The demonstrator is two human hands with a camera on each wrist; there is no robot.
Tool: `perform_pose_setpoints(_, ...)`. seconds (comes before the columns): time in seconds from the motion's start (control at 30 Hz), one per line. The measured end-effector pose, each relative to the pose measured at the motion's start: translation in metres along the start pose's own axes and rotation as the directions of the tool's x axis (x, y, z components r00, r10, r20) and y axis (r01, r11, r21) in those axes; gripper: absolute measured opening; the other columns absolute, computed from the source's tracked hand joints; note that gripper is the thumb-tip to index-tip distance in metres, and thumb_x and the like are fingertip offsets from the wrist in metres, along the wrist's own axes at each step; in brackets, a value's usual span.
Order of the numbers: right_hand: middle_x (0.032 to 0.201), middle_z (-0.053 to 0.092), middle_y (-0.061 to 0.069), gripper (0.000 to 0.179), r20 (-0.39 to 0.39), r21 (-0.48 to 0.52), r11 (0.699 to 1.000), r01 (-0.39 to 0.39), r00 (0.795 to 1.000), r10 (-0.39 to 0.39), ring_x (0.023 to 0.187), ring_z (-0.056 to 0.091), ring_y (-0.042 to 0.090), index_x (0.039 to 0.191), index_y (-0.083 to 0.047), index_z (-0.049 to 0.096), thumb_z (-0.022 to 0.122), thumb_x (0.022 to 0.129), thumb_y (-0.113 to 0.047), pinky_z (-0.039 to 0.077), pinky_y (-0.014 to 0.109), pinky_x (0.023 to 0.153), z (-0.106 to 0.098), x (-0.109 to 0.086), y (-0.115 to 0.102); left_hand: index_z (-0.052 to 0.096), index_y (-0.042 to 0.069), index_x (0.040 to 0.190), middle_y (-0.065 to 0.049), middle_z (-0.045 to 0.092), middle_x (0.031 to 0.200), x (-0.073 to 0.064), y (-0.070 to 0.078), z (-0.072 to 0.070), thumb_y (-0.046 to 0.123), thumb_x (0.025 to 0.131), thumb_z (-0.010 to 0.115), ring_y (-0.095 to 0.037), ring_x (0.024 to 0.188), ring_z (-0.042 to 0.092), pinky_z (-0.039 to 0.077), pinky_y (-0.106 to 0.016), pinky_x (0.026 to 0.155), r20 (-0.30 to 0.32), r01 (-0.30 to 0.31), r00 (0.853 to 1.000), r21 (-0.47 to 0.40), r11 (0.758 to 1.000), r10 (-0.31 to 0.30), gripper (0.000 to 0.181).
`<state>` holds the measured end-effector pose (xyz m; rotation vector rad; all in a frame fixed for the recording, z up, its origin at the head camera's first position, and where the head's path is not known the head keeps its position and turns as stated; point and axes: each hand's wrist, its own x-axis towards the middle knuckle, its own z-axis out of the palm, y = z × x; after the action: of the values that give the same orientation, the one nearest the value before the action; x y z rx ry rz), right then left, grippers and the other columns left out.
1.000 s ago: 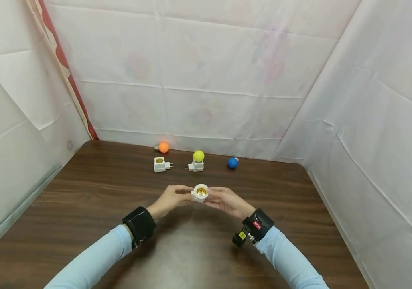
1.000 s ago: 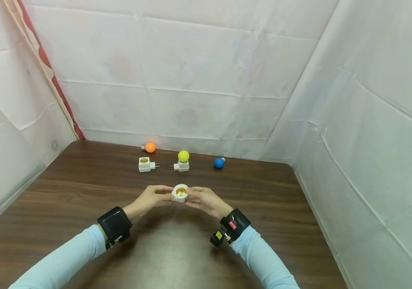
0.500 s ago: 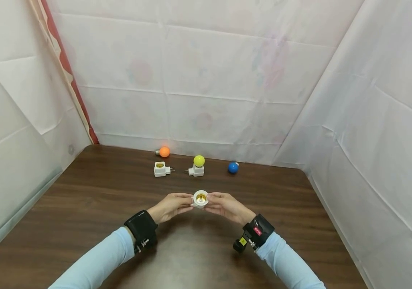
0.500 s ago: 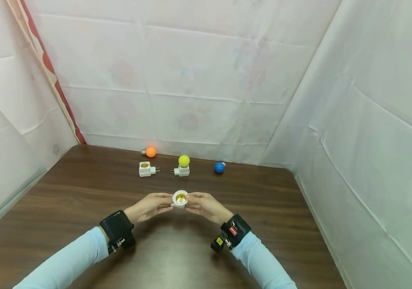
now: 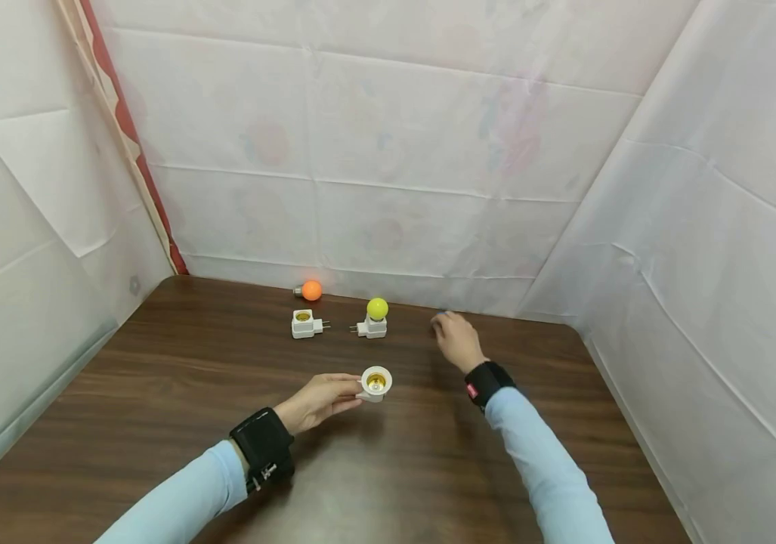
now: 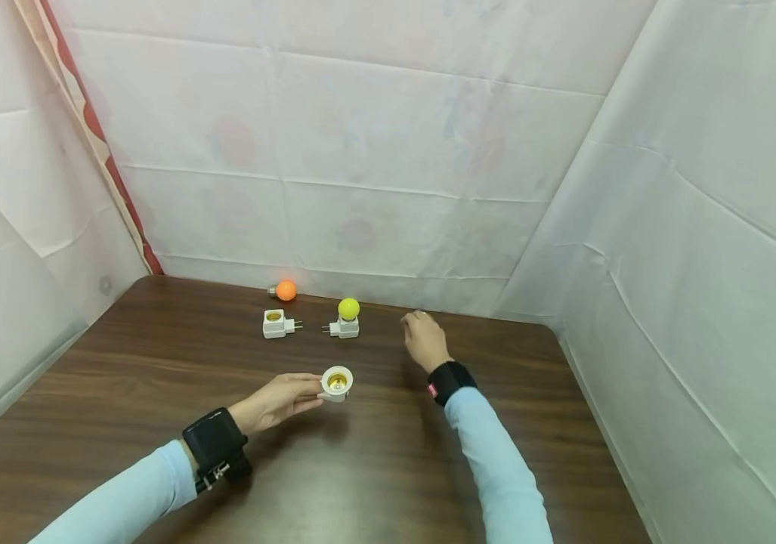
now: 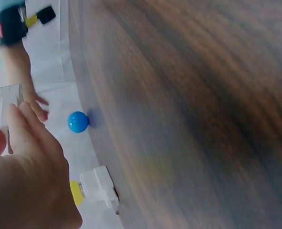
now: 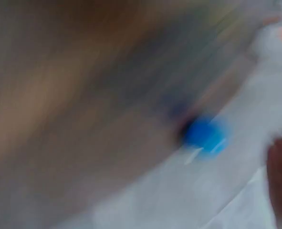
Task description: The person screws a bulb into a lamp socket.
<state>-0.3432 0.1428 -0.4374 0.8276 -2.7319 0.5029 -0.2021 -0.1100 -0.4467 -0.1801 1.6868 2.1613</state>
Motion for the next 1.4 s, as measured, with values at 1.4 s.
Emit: perform_pose_setpoints(1.4,0.120,0.055,0.022,0.044,-0.040,0.184,0.981,-0.059,0.997,0.068,0.108,0.053,0.039,0.124,0.000,0.052,0.067,0.083,-0.009,0.049,0.052,0.089,-0.029,0.007,-0.005,0.045,-0.014,0.126,-0.015,0.059,0.111,-0.011,-0.008,-0.005,0.004,0.089,0.057,-0.012,0.088,0.062,0.055,-0.022,0.084,-0.039,-0.009,0.999,-0.011,1.000,0.009,0.042)
